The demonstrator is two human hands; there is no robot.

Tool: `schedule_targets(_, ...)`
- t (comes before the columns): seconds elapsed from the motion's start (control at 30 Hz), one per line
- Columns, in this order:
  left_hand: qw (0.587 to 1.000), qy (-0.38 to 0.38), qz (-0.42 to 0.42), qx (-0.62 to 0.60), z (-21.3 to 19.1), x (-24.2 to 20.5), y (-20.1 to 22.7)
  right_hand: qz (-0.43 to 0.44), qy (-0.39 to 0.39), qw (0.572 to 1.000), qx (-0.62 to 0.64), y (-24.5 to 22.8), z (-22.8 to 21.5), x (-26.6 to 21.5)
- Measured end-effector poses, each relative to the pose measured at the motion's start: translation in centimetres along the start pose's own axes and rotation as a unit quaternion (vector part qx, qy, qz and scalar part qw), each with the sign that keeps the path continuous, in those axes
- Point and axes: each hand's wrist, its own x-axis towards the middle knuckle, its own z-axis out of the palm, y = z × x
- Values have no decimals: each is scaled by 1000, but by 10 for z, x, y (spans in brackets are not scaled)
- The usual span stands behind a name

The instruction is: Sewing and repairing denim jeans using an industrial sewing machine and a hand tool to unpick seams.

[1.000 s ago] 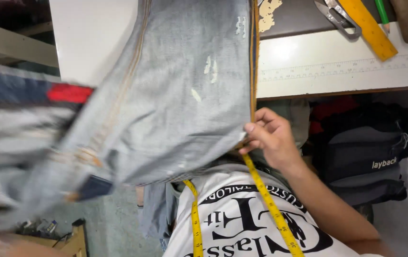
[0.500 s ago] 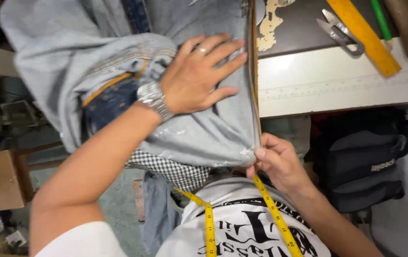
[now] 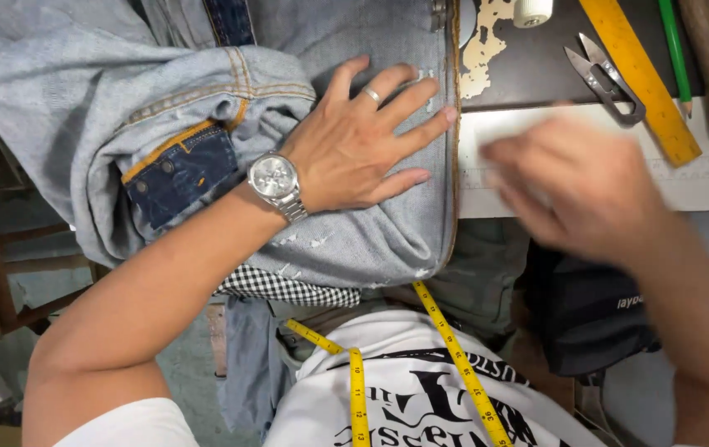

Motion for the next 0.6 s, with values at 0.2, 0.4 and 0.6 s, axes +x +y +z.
schedule_targets(0.2, 991, 70, 3, -113, -17, 5, -11, -164, -22, 956, -241, 73, 25, 59)
schedule_targets(0.4, 997, -13, -36, -60, 8, -4, -19, -159, -52, 966, -199, 25, 29, 12)
schedule_targets(0.6, 997, -30, 5, -77, 10, -8, -33, -153, -62, 974, -154, 12, 25, 14)
